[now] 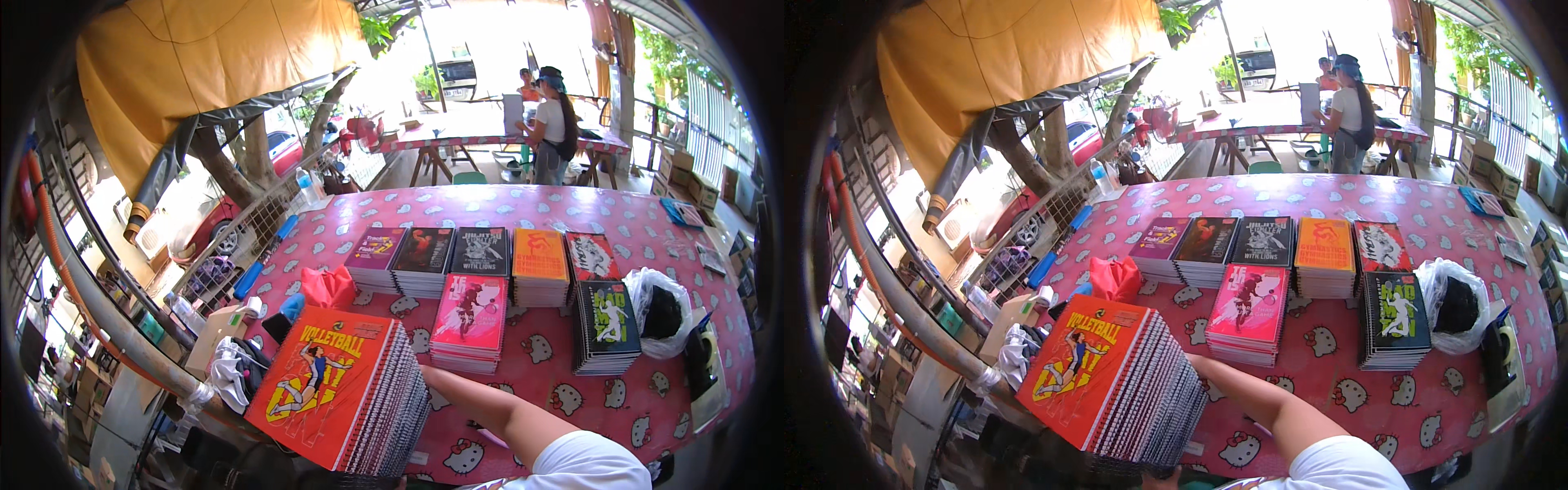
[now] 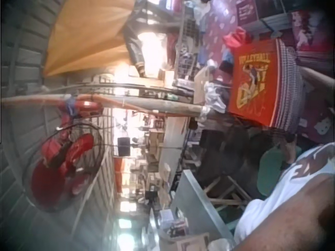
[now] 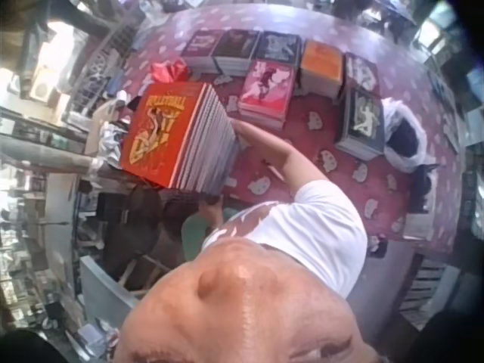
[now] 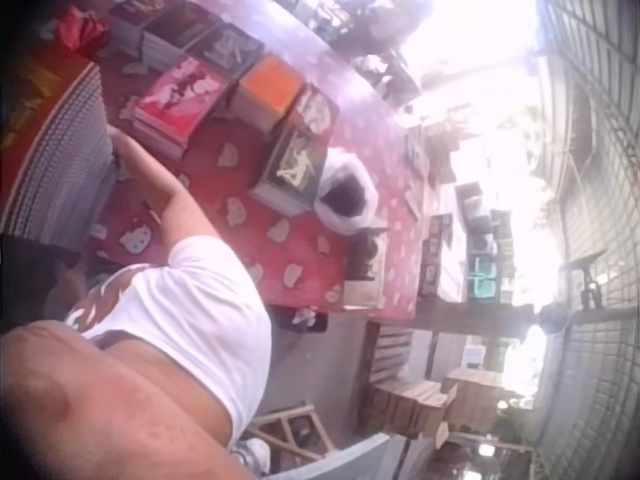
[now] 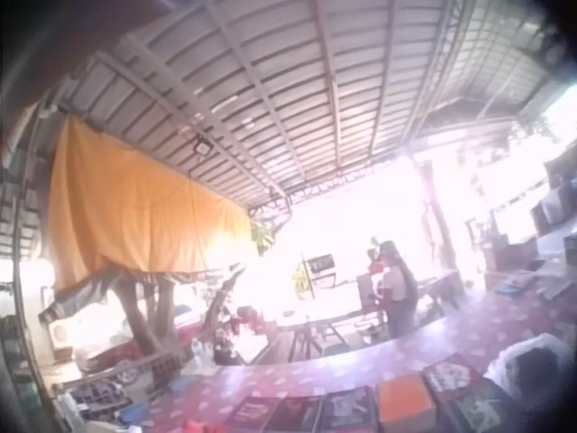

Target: The person uses pink shears to trim the ends of spiral bindings on stacks of notebooks. The person handles several stacks of different notebook types one by one on a table.

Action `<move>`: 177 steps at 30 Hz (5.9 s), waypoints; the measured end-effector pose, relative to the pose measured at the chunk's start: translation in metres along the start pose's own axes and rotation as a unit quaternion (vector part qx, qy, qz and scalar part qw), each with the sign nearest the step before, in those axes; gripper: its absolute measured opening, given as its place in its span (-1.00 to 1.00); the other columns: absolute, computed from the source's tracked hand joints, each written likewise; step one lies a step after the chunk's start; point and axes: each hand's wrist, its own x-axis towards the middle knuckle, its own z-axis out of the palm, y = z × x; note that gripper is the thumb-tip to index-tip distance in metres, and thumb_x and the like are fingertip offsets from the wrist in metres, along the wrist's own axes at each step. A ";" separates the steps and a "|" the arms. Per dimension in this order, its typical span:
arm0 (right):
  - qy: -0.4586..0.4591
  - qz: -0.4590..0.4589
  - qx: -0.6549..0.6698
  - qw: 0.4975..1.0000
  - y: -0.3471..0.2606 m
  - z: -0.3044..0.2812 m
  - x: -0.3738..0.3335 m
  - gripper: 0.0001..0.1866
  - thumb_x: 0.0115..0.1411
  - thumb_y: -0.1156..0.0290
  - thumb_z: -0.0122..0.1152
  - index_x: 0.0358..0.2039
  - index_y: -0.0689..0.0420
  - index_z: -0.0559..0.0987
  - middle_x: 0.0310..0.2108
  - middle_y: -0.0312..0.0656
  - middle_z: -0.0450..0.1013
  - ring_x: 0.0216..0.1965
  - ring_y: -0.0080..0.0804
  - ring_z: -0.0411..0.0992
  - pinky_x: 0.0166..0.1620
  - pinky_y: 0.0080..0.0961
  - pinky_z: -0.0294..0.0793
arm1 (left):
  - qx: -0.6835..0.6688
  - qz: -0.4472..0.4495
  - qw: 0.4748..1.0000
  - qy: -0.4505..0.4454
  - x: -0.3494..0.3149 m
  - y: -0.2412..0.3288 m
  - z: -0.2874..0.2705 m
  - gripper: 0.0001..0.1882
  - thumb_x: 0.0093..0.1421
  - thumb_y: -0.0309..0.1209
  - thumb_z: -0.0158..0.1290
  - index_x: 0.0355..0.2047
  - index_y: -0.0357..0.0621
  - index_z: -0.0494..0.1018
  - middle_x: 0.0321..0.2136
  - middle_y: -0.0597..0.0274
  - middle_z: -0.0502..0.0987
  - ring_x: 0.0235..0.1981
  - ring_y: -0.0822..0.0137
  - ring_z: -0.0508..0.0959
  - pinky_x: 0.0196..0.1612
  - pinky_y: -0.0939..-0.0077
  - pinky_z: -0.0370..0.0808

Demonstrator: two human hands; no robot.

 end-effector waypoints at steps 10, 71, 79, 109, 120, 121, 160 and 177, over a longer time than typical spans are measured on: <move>0.183 0.056 -0.144 0.971 0.035 0.015 -0.068 -0.42 0.25 -0.06 -0.18 -0.15 0.23 0.54 -0.22 -0.15 0.50 -0.19 -0.36 0.41 -0.13 -0.52 0.35 | 0.047 0.016 0.998 -0.035 0.007 -0.037 0.009 -0.36 -0.28 -0.21 0.34 -0.19 -0.31 0.42 -0.19 -0.11 0.47 -0.13 -0.09 0.43 -0.06 0.16 0.33; 0.227 -0.410 -0.425 0.775 -0.164 0.131 -0.238 -0.55 -0.27 0.39 0.30 -0.27 0.14 0.44 -0.36 -0.17 0.41 -0.28 -0.16 0.37 -0.19 -0.30 0.36 | -0.213 0.205 0.938 0.182 0.095 0.164 -0.123 -0.77 0.04 -0.52 0.19 -0.29 -0.33 0.45 -0.42 0.18 0.50 -0.53 0.50 0.44 -0.47 0.63 0.40; 0.243 -0.407 -0.472 0.743 -0.172 0.130 -0.245 -0.61 -0.21 0.30 0.29 -0.31 0.08 0.45 -0.40 -0.19 0.39 -0.27 -0.21 0.38 -0.21 -0.31 0.35 | -0.232 0.198 0.930 0.205 0.094 0.164 -0.120 -0.80 0.04 -0.56 0.18 -0.30 -0.33 0.47 -0.42 0.15 0.51 -0.49 0.45 0.47 -0.41 0.62 0.43; 0.201 -0.381 -0.435 0.791 -0.166 0.127 -0.243 -0.69 -0.26 0.40 0.28 -0.42 0.15 0.49 -0.50 -0.16 0.45 -0.42 -0.15 0.45 -0.35 -0.32 0.46 | -0.287 0.181 0.908 0.247 0.084 0.162 -0.088 -0.81 0.22 -0.52 -0.01 -0.18 -0.32 0.31 -0.25 0.20 0.35 -0.30 0.48 0.41 -0.23 0.62 0.38; 0.053 -0.190 -0.379 0.904 -0.177 0.123 -0.245 -0.71 -0.15 0.33 0.27 -0.36 0.10 0.50 -0.50 -0.16 0.43 -0.39 -0.19 0.45 -0.33 -0.30 0.40 | -0.242 0.147 0.911 0.301 0.092 0.163 -0.074 -0.75 0.34 -0.33 -0.23 -0.24 -0.33 0.23 -0.32 0.12 0.28 -0.36 0.42 0.32 -0.28 0.54 0.33; 0.135 -0.290 -0.429 0.845 -0.172 0.123 -0.244 -0.68 -0.15 0.31 0.29 -0.33 0.07 0.49 -0.46 -0.18 0.42 -0.34 -0.21 0.42 -0.28 -0.31 0.36 | -0.236 0.138 0.914 0.301 0.093 0.166 -0.074 -0.72 0.35 -0.29 -0.26 -0.27 -0.32 0.23 -0.34 0.11 0.27 -0.39 0.40 0.31 -0.30 0.52 0.32; 0.164 -0.328 -0.457 0.811 -0.151 0.122 -0.239 -0.66 -0.26 0.33 0.32 -0.38 0.10 0.50 -0.53 -0.21 0.42 -0.39 -0.21 0.44 -0.33 -0.30 0.41 | -0.179 0.110 0.915 0.344 0.103 0.167 -0.074 -0.59 0.37 -0.24 -0.35 -0.54 -0.29 0.17 -0.68 0.14 0.24 -0.66 0.32 0.24 -0.57 0.44 0.22; 0.159 -0.312 -0.471 0.810 -0.150 0.121 -0.241 -0.71 -0.19 0.26 0.30 -0.41 0.06 0.51 -0.52 -0.21 0.41 -0.38 -0.22 0.44 -0.29 -0.31 0.40 | -0.195 0.126 0.907 0.350 0.108 0.165 -0.075 -0.59 0.37 -0.26 -0.31 -0.58 -0.28 0.15 -0.72 0.18 0.23 -0.68 0.38 0.22 -0.59 0.46 0.21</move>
